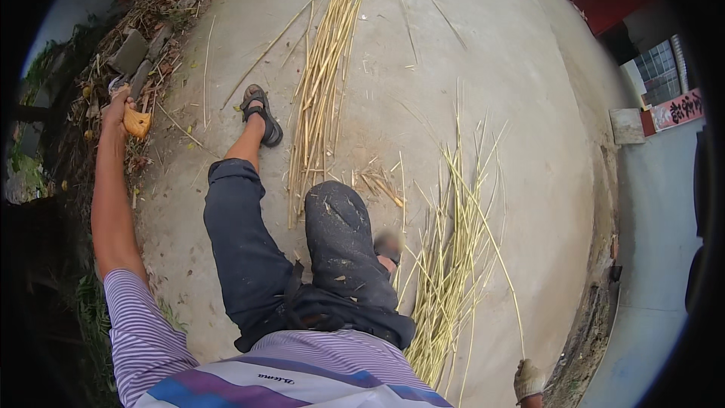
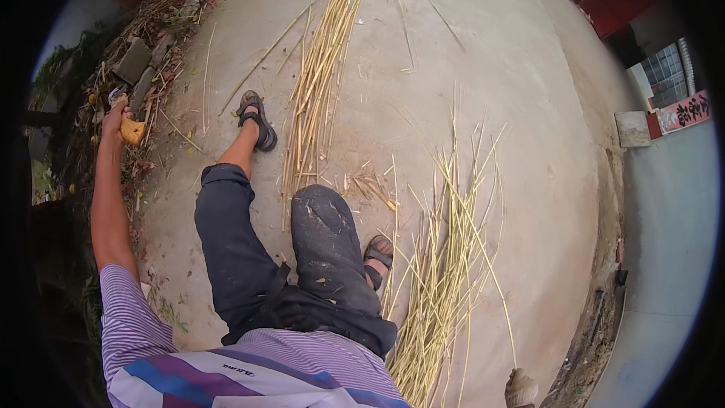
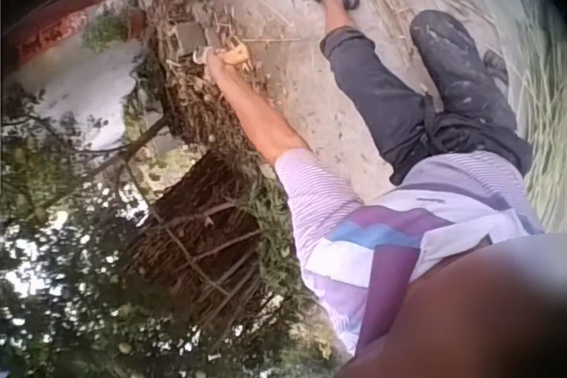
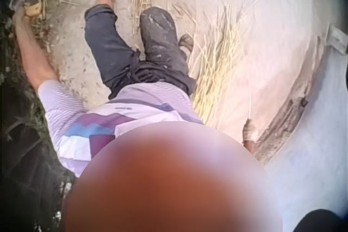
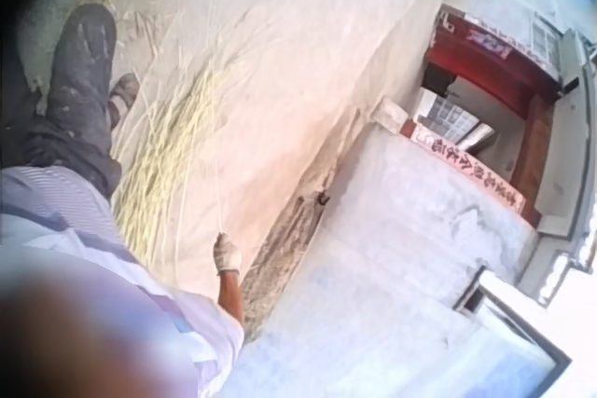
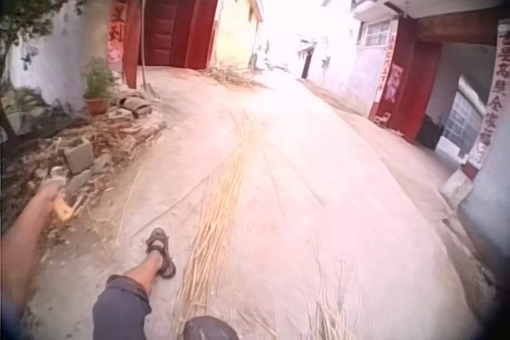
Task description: The person sits on a concrete surface and uses a knife to peel the outer layer off long bamboo sticks. They hold each stick with a gloved hand and scrape the blade along its length, dropping the finished sticks to the ground.
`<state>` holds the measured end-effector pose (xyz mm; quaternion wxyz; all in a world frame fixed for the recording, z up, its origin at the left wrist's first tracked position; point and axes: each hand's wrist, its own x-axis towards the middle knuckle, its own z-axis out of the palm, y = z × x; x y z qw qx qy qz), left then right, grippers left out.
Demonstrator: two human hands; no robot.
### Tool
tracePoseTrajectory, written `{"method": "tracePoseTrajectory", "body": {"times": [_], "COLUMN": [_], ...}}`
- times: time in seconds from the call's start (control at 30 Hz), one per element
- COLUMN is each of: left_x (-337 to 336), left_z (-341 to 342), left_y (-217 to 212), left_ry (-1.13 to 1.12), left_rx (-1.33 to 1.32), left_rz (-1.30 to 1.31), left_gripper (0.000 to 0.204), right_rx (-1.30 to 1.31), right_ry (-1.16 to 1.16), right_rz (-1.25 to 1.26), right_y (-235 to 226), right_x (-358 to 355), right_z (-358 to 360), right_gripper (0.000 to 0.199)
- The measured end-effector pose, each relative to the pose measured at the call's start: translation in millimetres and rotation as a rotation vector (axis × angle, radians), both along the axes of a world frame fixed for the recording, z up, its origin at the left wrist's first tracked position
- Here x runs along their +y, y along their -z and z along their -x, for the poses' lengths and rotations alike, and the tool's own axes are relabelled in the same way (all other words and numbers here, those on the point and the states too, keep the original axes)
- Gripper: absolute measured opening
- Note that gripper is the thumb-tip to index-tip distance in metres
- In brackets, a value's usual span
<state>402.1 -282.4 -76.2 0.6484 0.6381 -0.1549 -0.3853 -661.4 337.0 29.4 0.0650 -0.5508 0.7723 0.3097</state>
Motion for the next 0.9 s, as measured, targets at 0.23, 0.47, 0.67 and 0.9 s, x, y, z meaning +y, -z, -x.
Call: {"method": "tracePoseTrajectory", "body": {"times": [0.23, 0.47, 0.67, 0.9], "left_x": [13.8, 31.7, 21.1, 16.3], "left_z": [106.9, 213.9, 266.9, 346.3], "left_y": [64.3, 62.0, 62.9, 80.0], "left_ry": [0.26, 0.487, 0.565, 0.631], "left_rx": [0.058, 0.054, 0.057, 0.177], "left_rz": [-0.128, -0.203, -0.185, -0.148], "left_gripper": [0.014, 0.017, 0.019, 0.015], "right_rx": [0.019, 0.408, 0.46, -0.066], "right_ry": [0.165, 0.847, 0.535, -0.113], "right_rz": [-0.34, -1.137, -0.997, -0.072], "right_y": [57.0, 24.8, 44.4, 272.9], "right_x": [111.8, 256.4, 100.1, -355.5], "right_z": [-7.9, -51.9, -5.1, -65.2], "right_gripper": [0.012, 0.047, 0.043, 0.015]}}
